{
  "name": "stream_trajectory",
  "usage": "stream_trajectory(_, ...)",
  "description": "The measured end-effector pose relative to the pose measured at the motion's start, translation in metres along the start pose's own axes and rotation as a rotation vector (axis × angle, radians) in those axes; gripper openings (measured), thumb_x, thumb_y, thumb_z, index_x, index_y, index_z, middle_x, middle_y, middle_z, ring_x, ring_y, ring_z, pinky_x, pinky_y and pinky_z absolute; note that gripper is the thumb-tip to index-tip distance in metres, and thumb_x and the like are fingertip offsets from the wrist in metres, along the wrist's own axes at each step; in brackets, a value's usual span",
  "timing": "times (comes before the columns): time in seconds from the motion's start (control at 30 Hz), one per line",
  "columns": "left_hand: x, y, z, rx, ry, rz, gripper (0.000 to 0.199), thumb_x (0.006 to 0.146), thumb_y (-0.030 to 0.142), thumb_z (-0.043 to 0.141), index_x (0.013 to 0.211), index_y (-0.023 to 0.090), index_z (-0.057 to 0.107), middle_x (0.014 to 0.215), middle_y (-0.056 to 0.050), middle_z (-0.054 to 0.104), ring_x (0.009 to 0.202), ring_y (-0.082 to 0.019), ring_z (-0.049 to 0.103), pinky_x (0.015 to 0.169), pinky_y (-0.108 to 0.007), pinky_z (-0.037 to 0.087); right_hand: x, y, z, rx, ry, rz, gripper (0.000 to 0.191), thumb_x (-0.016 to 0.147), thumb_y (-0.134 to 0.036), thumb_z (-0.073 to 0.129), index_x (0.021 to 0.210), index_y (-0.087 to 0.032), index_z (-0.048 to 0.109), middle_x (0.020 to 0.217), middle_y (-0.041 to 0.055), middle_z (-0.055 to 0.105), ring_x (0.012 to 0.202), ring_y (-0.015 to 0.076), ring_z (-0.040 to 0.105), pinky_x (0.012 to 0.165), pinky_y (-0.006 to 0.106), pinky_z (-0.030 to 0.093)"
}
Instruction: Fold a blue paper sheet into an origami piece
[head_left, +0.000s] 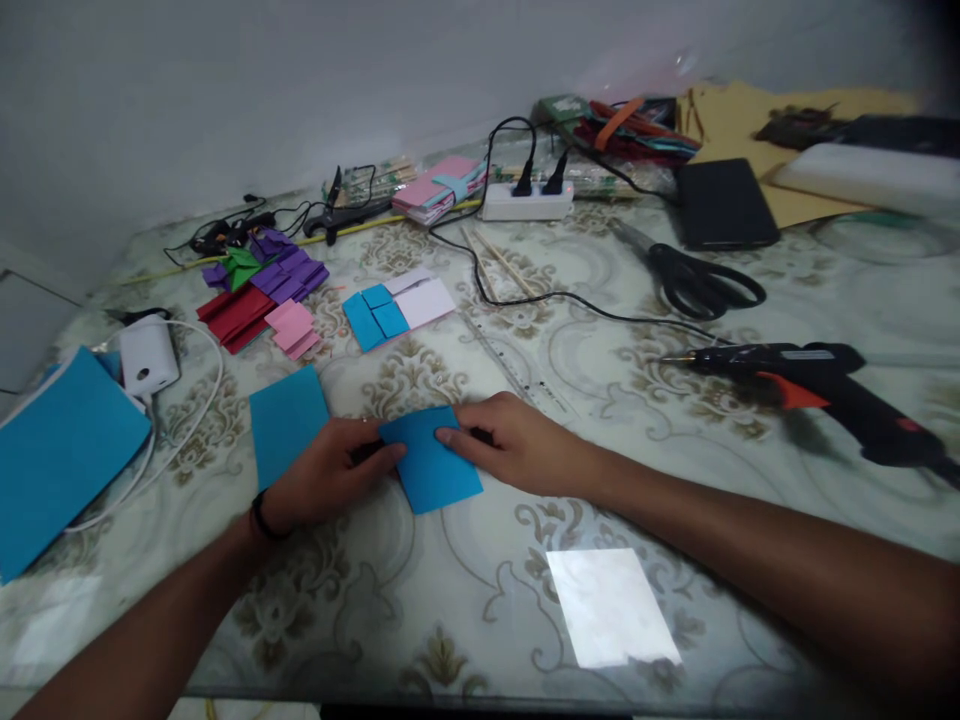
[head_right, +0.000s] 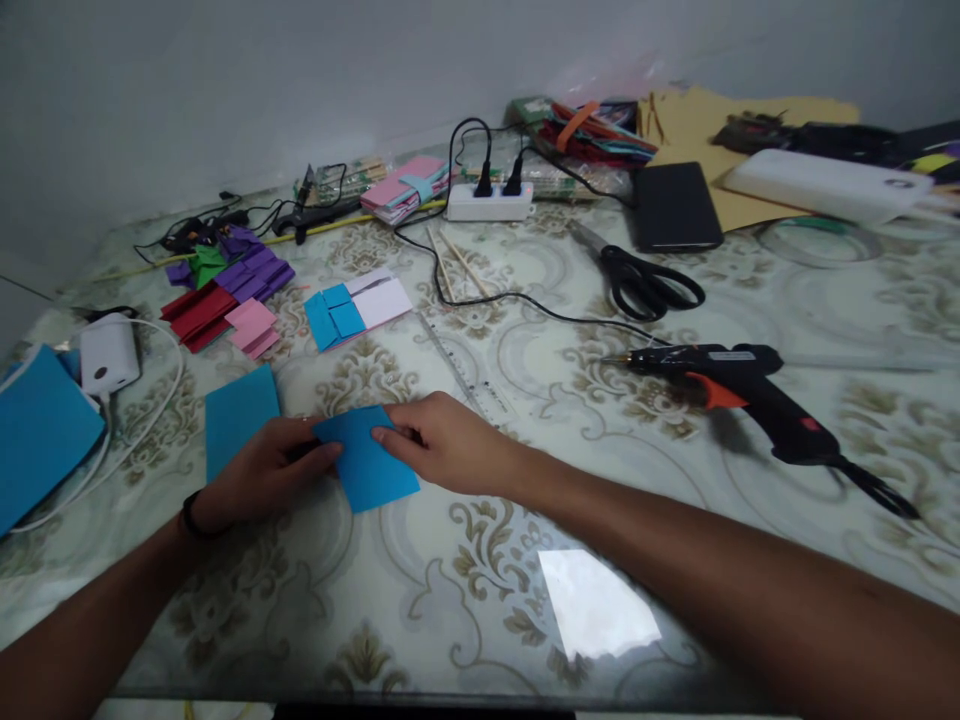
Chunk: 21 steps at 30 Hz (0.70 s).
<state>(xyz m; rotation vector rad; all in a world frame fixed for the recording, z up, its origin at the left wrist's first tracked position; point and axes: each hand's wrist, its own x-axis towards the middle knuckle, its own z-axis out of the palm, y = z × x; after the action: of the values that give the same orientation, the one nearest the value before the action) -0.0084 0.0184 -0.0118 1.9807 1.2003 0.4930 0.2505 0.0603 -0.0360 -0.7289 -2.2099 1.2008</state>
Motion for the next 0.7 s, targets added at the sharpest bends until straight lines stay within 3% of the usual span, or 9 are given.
stream_trajectory(0.37, -0.0001, 0.0001, 0.0017, -0.049, 0.010, -0.025, 0.040, 0.105, 0.040, 0.059, 0.073, 0.016, 0.068, 0.068, -0.001, 0.071, 0.059, -0.013, 0.059, 0.055, -0.023, 0.045, -0.0002, -0.0003, -0.0003, -0.027, -0.013, 0.016, 0.040, 0.108, -0.039, 0.050, 0.076, -0.016, 0.058, 0.064, -0.0021, 0.057, 0.058, 0.0077, 0.048, 0.059, 0.021, 0.036)
stream_trajectory(0.7, -0.0001, 0.0003, 0.0008, -0.064, -0.006, -0.073, 0.041, 0.104, 0.042, 0.058, 0.076, 0.015, 0.071, 0.072, -0.003, 0.077, 0.064, -0.015, 0.067, 0.058, -0.024, 0.050, 0.0012, -0.0012, -0.0017, 0.043, -0.017, 0.021, 0.053, 0.110, -0.056, 0.046, 0.073, -0.018, 0.051, 0.063, -0.0034, 0.052, 0.058, 0.0085, 0.047, 0.061, 0.022, 0.037)
